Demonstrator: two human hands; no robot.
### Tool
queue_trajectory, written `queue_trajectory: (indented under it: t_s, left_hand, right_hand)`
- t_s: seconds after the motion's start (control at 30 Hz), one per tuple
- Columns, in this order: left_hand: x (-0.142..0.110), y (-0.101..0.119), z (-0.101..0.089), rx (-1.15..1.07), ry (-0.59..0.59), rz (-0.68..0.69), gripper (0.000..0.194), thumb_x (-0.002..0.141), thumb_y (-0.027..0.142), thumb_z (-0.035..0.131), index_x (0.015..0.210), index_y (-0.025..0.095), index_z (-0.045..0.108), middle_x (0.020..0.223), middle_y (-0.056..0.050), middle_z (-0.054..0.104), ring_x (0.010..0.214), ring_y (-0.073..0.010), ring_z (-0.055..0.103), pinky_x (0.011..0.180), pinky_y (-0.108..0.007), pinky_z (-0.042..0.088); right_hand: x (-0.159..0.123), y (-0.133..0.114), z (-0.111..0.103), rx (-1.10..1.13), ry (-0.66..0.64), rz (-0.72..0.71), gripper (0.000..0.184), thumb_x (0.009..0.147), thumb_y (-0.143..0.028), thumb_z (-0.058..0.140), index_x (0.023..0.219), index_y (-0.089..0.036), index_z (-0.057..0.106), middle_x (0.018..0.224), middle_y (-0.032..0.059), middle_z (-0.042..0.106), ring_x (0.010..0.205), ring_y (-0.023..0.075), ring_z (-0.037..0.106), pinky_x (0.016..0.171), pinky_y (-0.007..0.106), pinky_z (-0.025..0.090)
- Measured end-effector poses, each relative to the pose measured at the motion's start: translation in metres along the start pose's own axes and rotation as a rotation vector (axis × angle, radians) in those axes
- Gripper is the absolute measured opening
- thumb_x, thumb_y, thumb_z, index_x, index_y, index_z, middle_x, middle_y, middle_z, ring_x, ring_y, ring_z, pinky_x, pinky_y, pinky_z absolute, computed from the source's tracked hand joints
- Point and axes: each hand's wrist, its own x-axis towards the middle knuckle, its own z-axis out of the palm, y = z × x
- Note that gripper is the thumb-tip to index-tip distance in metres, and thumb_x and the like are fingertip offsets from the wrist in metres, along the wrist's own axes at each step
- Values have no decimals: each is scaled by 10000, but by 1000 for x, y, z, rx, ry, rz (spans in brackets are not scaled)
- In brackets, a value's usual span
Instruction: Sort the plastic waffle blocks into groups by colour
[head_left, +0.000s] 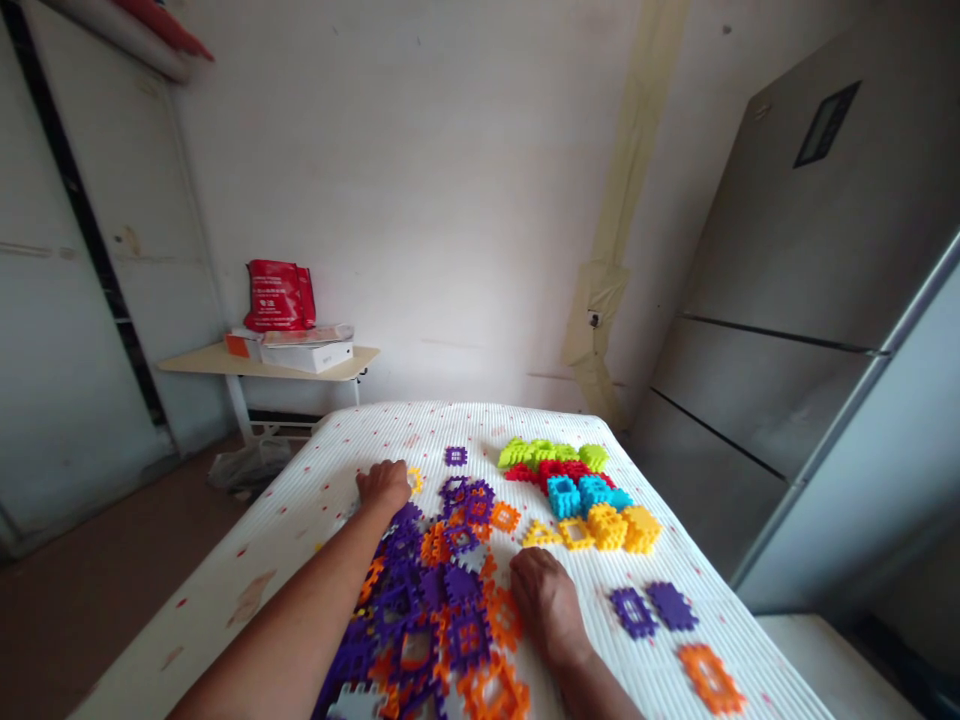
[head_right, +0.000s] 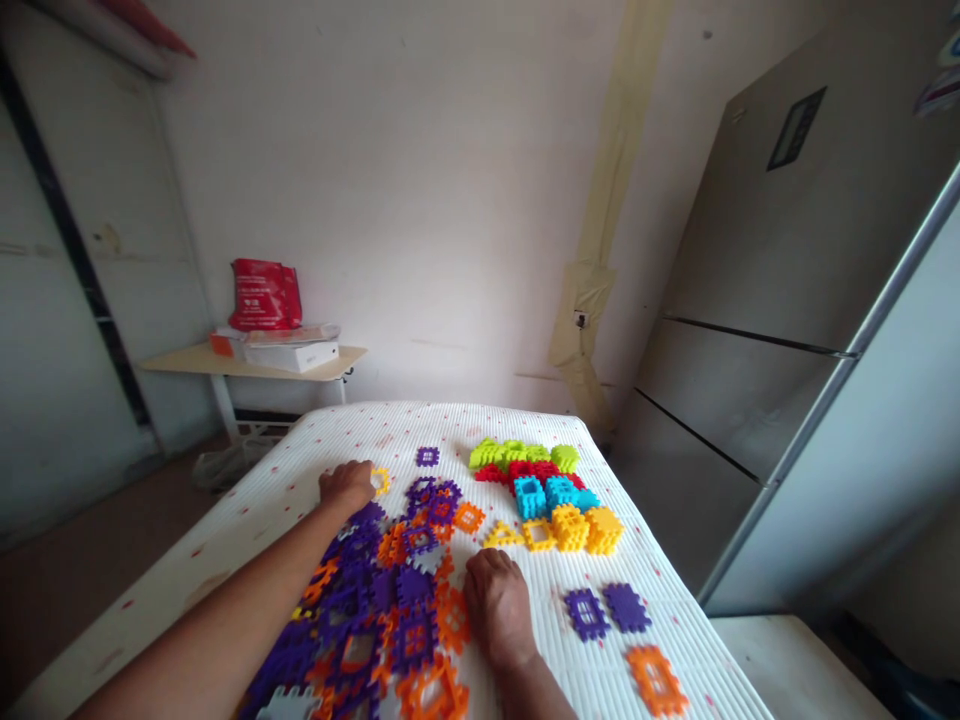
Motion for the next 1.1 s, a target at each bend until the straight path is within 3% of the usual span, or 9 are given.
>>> queue_trajectory:
  t_s: [0.17,0.27,0.33,0.53,0.67,0.77,0.9,1.03,1.1]
  left_hand:
    - [-12,5,-15,-20,69,125,365,859,352,566,1180,179,549,1187,-85,592,990,-208,607,821,-428,521]
    - [-37,13,-26,-69,165,270,292,862,336,564,1102,172,585,1101,-68,624,933,-186,616,798,-400,520]
    - [-63,18,-31,-115,246,397,137,865,222,540,957,169,627,950,-43,652,882,-169,609,806,-363,496]
    - [-145,25,-18,-218,379,754,235,820,46,466,829,220,624,811,-18,617,809,-162,562,768,-304,445]
    - [-169,27,-9,-195,515,952,189,838,85,477,730,205,574,723,-19,565,699,-173,520,682,-326,437]
    - [-173,30,-7,-183,552,970,183,838,74,474,782,208,586,724,-18,570,695,-174,531,668,-325,450]
    - [-168,20,-13,-203,603,946,275,850,87,473,1054,229,589,869,-23,637,803,-163,591,749,-301,479]
    - [-149,-25,-23,-217,790,743,188,853,180,521,1014,235,599,913,-20,666,838,-164,623,796,-289,476]
    - [-141,-57,-22,-226,788,608,152,850,221,528,988,241,589,903,-9,668,837,-156,632,807,-272,471]
  right_hand:
    - [0,5,6,12,10,1,234,873,-123,447,692,-180,585,744,30,609,729,152,553,688,238,389]
    - [0,10,7,110,31,20,239,861,-130,434,706,-176,609,743,39,619,730,159,567,690,248,399]
    - [-1,9,4,246,53,61,205,857,-174,453,767,-171,637,776,50,641,743,170,584,696,260,414]
    - [-3,-25,-11,890,50,216,310,828,-425,563,990,-166,617,809,37,653,697,155,573,623,251,436]
    - [-4,-51,-17,1207,-5,225,298,782,-428,613,946,-181,587,649,-28,571,572,108,501,546,221,396]
    - [-4,-54,-19,1285,-32,292,266,712,-363,658,891,-183,578,591,-51,538,512,92,471,516,212,377]
    - [-5,-32,-26,1191,23,378,268,695,-311,584,928,-179,579,588,-50,534,483,103,477,490,217,371]
    - [-10,4,-39,619,124,430,248,760,-251,459,920,-162,627,567,-23,551,514,138,521,524,232,378]
    - [-12,19,-42,312,118,450,281,783,-181,419,944,-159,649,619,11,615,586,159,585,581,237,393]
